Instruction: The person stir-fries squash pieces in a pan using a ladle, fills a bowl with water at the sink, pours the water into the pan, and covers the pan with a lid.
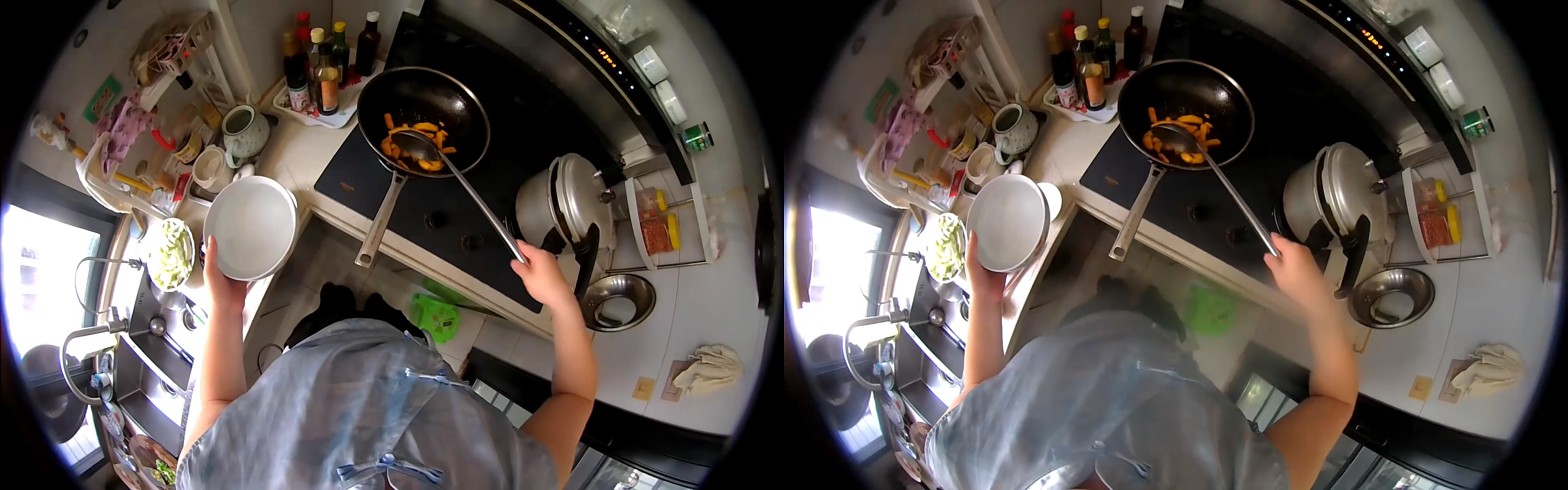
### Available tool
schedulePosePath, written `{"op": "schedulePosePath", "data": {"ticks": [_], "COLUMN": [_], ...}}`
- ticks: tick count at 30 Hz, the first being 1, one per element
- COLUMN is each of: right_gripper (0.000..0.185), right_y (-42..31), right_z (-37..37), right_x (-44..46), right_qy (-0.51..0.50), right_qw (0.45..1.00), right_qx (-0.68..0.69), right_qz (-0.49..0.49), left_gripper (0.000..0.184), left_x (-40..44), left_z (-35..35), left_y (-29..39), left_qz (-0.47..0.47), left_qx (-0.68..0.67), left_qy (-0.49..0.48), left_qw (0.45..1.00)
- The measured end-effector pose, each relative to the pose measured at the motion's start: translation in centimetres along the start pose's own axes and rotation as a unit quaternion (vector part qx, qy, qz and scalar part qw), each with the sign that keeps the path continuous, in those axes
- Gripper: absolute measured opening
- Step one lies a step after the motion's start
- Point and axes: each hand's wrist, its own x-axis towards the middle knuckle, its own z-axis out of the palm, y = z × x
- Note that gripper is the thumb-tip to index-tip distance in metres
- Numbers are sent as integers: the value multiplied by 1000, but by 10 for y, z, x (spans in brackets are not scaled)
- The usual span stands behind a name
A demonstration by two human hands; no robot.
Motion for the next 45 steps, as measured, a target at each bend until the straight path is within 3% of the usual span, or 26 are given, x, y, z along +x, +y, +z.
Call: {"op": "schedulePosePath", "data": {"ticks": [1, 3, 5, 8, 10, 12, 19, 24, 28, 31, 32, 34, 35, 36, 39, 42, 45], "right_gripper": [40, 43, 44, 35, 23, 12, 13, 14, 14, 14, 28, 39, 45, 49, 40, 37, 27], "right_y": [3, -3, 13, 33, 16, -16, -22, -22, -30, -31, -20, -34, -49, -29, -21, 1, -10], "right_z": [14, 28, 47, 66, 61, 60, 54, 60, 57, 47, 45, 16, -10, -18, -30, -19, -9], "right_x": [10, 30, 45, 65, 67, 72, 69, 96, 128, 118, 106, 65, 37, 29, 14, 26, 41], "right_qy": [49, 55, 98, 176, 177, 121, -29, 96, 33, 12, 138, 114, 65, 107, 144, 177, 93], "right_qw": [998, 998, 993, 982, 976, 951, 881, 942, 936, 993, 971, 939, 900, 867, 875, 935, 986], "right_qx": [-22, -32, 58, 61, 108, 246, 462, 307, 339, 112, -101, -298, -428, -470, -452, -291, -137], "right_qz": [-39, 9, 44, 35, 63, 140, 97, 94, 89, 20, -170, -133, -55, -127, -103, -100, 29], "left_gripper": [52, 52, 52, 52, 51, 51, 51, 52, 52, 52, 52, 51, 51, 51, 51, 50, 51], "left_x": [4, 12, 18, 22, 20, 20, 26, 23, 18, 19, 21, 25, 26, 26, 26, 27, 26], "left_z": [-3, -8, -12, -14, -11, -13, -20, -27, -25, -26, -28, -32, -32, -31, -29, -27, -22], "left_y": [1, 3, 3, 7, 10, 10, 6, 5, 7, 8, 8, 7, 5, 5, 5, 5, 6], "left_qz": [0, 4, 13, 20, 7, 2, -9, -9, -6, -8, -9, 0, 2, 5, 9, -3, -14], "left_qx": [-3, 1, 12, 19, 22, 25, 3, -5, 0, 5, 5, 9, 11, 10, 6, 2, 3], "left_qy": [-6, -14, -17, -5, -3, -2, -7, 2, -1, 2, 5, -7, -13, -13, -12, -13, -9], "left_qw": [1000, 1000, 1000, 1000, 1000, 1000, 1000, 1000, 1000, 1000, 1000, 1000, 1000, 1000, 1000, 1000, 1000]}}
